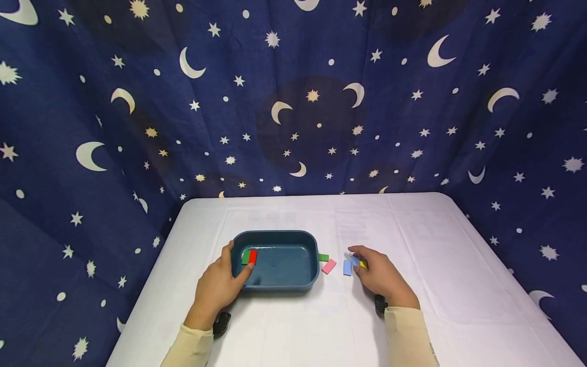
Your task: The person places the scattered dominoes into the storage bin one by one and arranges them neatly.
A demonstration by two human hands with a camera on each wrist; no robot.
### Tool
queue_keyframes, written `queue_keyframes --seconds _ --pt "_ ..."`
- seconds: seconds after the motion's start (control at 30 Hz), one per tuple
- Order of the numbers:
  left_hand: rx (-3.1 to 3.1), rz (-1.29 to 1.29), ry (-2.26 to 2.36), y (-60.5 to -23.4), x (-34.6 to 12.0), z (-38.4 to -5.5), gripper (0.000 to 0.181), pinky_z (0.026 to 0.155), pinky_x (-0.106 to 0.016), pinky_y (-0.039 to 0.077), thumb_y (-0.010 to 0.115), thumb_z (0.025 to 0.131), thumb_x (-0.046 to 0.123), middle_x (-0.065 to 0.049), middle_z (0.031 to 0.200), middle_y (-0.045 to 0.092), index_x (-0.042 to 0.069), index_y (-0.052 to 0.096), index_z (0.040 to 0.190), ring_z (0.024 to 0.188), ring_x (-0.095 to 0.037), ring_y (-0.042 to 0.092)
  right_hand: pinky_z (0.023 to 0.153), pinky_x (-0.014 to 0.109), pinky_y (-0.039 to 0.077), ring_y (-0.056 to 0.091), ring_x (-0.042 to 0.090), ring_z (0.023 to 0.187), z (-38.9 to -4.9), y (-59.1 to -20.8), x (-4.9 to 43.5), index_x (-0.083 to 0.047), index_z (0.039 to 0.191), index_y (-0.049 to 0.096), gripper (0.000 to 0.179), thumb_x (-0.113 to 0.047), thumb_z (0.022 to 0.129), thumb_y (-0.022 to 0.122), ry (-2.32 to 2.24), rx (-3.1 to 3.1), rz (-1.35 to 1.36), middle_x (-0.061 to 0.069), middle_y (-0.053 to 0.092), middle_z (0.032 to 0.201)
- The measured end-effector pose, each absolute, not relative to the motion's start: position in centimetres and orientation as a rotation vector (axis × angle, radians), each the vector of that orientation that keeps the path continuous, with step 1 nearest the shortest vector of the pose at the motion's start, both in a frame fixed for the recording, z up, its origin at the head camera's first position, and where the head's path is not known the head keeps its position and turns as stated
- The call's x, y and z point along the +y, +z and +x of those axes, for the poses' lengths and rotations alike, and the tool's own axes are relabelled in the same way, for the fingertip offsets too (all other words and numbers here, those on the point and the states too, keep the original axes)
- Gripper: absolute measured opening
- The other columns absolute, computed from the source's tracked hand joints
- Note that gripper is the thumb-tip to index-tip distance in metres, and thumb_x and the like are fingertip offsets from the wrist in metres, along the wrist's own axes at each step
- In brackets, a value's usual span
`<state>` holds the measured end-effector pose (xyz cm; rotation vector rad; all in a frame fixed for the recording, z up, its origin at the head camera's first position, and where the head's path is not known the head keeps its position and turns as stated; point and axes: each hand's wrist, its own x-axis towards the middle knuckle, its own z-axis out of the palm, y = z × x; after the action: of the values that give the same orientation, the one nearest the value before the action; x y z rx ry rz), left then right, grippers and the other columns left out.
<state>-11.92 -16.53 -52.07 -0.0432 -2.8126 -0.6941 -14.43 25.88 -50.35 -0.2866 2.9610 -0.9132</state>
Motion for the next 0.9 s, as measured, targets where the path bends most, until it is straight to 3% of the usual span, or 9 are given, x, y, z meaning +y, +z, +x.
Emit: queue_keyframes --seconds 0.2,0.43,0.7,0.9 --pt "-2.797 -0.048 -0.689 -52.3 -16.6 -11.9 0.092 0.074 -0.055 0.058 0.061 0.095 0.071 -0.018 0.13 0.07 0.011 0.037 0.16 0.098 -0.038 0.071 0.1 0.065 0.048 0.063 0.041 0.122 -14.7 -49.8 25.7 -0.012 0.147 0.061 0.049 -0.004 0.098 0.067 -0.885 2.929 -0.284 0.018 0.066 0.137" --pt "-2.774 -0.051 -0.693 -51.9 -16.6 -11.9 0.092 0.071 -0.055 0.057 0.064 0.094 0.069 -0.019 0.125 0.072 0.009 0.039 0.159 0.096 -0.038 0.071 0.099 0.065 0.049 0.065 0.039 0.117 -15.7 -49.0 25.6 -0.011 0.148 0.059 0.051 -0.004 0.098 0.064 -0.818 2.9 -0.333 0.021 0.067 0.132" --pt "-2.817 -0.029 -0.693 -52.0 -16.6 -11.9 0.091 0.074 -0.057 0.057 0.065 0.095 0.067 -0.018 0.131 0.07 0.011 0.036 0.161 0.099 -0.038 0.071 0.084 0.047 0.049 0.061 0.028 0.101 -16.5 -47.6 25.0 -0.014 0.151 0.056 0.056 -0.004 0.096 0.065 -0.736 2.816 -0.303 0.016 0.069 0.127" --pt "-2.804 -0.052 -0.704 -51.9 -16.6 -11.8 0.093 0.075 -0.057 0.057 0.062 0.095 0.07 -0.018 0.133 0.069 0.01 0.037 0.161 0.101 -0.04 0.071 0.092 0.052 0.05 0.064 0.03 0.108 -17.2 -46.9 24.2 -0.013 0.15 0.057 0.058 -0.01 0.094 0.072 -0.732 2.848 -0.361 0.012 0.071 0.123"
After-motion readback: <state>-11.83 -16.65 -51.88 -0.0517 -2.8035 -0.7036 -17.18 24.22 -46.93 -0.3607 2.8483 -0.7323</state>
